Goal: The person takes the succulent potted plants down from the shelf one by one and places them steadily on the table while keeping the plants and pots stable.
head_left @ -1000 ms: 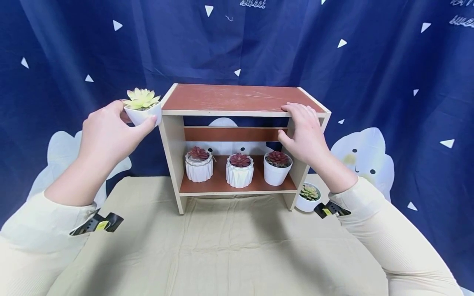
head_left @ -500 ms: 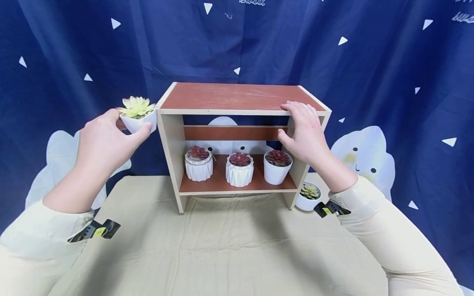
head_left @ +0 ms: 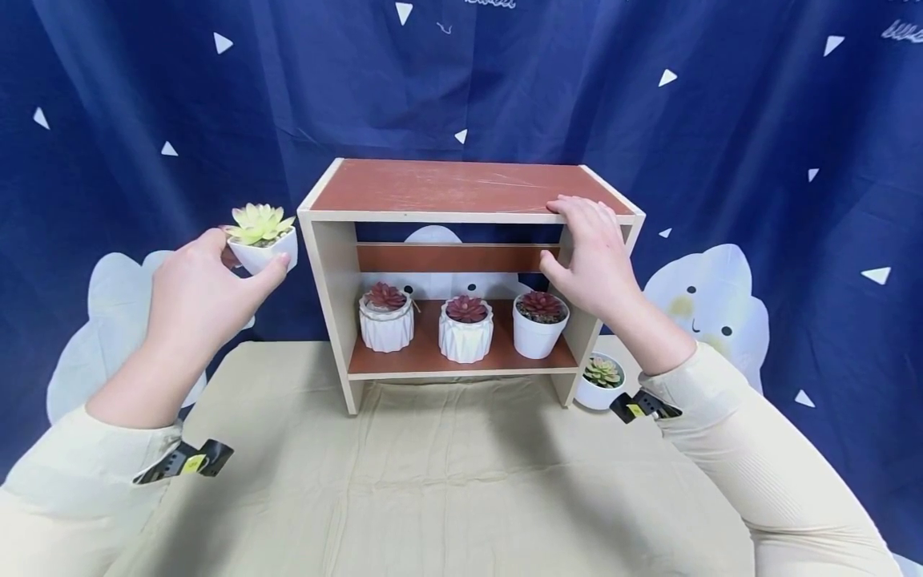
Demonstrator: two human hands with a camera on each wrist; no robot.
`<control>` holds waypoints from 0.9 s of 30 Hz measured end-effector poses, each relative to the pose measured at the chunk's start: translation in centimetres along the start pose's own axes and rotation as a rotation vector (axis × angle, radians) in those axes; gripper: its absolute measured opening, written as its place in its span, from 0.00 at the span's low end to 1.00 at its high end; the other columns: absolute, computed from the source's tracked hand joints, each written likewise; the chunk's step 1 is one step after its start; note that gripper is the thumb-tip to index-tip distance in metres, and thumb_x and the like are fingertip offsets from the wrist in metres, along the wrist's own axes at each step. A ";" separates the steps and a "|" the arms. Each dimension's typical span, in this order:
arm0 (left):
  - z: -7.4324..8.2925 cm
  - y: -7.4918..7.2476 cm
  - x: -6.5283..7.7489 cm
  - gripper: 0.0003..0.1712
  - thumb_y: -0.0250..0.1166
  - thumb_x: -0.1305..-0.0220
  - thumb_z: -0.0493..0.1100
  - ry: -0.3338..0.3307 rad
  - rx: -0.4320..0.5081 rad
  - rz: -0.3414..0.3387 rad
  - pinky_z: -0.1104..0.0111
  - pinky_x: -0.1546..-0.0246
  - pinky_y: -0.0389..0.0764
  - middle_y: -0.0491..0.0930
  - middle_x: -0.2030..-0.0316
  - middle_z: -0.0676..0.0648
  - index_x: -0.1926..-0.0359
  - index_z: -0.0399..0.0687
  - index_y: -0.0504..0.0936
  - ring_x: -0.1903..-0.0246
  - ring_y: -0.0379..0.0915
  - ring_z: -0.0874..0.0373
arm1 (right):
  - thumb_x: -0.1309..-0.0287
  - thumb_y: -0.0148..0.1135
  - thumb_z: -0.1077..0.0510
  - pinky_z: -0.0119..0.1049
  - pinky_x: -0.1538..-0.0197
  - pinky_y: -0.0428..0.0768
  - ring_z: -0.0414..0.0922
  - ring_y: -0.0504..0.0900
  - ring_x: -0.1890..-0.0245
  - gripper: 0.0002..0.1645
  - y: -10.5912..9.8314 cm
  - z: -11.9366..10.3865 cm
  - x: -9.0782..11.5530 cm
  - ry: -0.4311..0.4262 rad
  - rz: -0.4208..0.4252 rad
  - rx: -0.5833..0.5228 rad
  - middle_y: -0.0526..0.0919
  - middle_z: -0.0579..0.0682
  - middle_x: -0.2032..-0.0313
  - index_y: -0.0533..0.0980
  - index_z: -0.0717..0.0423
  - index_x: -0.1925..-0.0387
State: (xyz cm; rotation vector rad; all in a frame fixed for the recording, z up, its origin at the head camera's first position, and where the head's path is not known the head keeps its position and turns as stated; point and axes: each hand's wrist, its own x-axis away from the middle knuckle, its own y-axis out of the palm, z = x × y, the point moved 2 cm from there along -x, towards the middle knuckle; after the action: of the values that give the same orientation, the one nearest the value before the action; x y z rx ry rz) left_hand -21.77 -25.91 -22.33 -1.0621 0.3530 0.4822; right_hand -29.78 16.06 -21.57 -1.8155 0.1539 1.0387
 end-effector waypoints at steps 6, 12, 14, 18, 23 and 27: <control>-0.9 0.9 0.4 0.47 0.57 0.38 0.70 0.000 -0.016 -0.008 0.46 0.64 0.72 0.80 0.54 0.29 0.40 0.30 0.72 0.57 0.74 0.33 | 0.45 0.66 0.57 0.50 0.24 0.48 0.56 0.65 0.31 0.36 0.1 0.0 0.1 0.002 0.000 0.001 0.72 0.59 0.34 0.69 0.59 0.34; -1.8 2.0 0.6 0.45 0.58 0.38 0.69 0.003 -0.017 -0.009 0.45 0.63 0.71 0.80 0.56 0.30 0.43 0.30 0.73 0.57 0.74 0.33 | 0.46 0.66 0.58 0.50 0.24 0.48 0.56 0.65 0.32 0.36 0.0 -0.1 0.0 0.002 0.006 0.000 0.73 0.59 0.35 0.69 0.59 0.34; -2.1 2.3 0.7 0.44 0.58 0.38 0.68 0.005 -0.015 -0.002 0.45 0.63 0.70 0.80 0.57 0.30 0.45 0.30 0.74 0.58 0.74 0.33 | 0.46 0.66 0.58 0.50 0.24 0.48 0.56 0.65 0.32 0.36 0.0 -0.1 0.0 -0.001 0.005 -0.002 0.73 0.59 0.35 0.70 0.59 0.34; -2.6 2.9 1.0 0.44 0.59 0.38 0.68 0.005 -0.012 -0.002 0.47 0.66 0.70 0.80 0.58 0.30 0.45 0.29 0.74 0.60 0.74 0.34 | 0.46 0.66 0.57 0.49 0.24 0.48 0.57 0.65 0.32 0.36 0.0 -0.2 0.0 0.000 -0.001 -0.002 0.73 0.59 0.35 0.69 0.59 0.34; -3.1 3.6 1.3 0.42 0.59 0.38 0.68 0.009 -0.016 0.001 0.47 0.68 0.68 0.80 0.61 0.30 0.51 0.28 0.75 0.63 0.74 0.35 | 0.46 0.66 0.56 0.49 0.24 0.48 0.56 0.65 0.31 0.36 -0.1 -0.2 0.0 0.005 -0.008 0.000 0.72 0.59 0.35 0.69 0.59 0.34; -3.6 4.1 1.3 0.38 0.60 0.38 0.67 0.020 -0.018 0.013 0.49 0.70 0.67 0.80 0.64 0.32 0.56 0.31 0.76 0.66 0.74 0.36 | 0.46 0.66 0.56 0.48 0.24 0.48 0.56 0.64 0.31 0.36 -0.1 -0.1 0.1 0.003 -0.010 0.002 0.72 0.59 0.35 0.69 0.59 0.34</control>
State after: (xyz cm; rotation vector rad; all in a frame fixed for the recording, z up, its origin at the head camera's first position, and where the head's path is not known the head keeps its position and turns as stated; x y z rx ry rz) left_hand -23.03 -27.17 -27.67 -1.0831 0.3745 0.4876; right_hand -29.66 16.02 -21.56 -1.8142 0.1475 1.0277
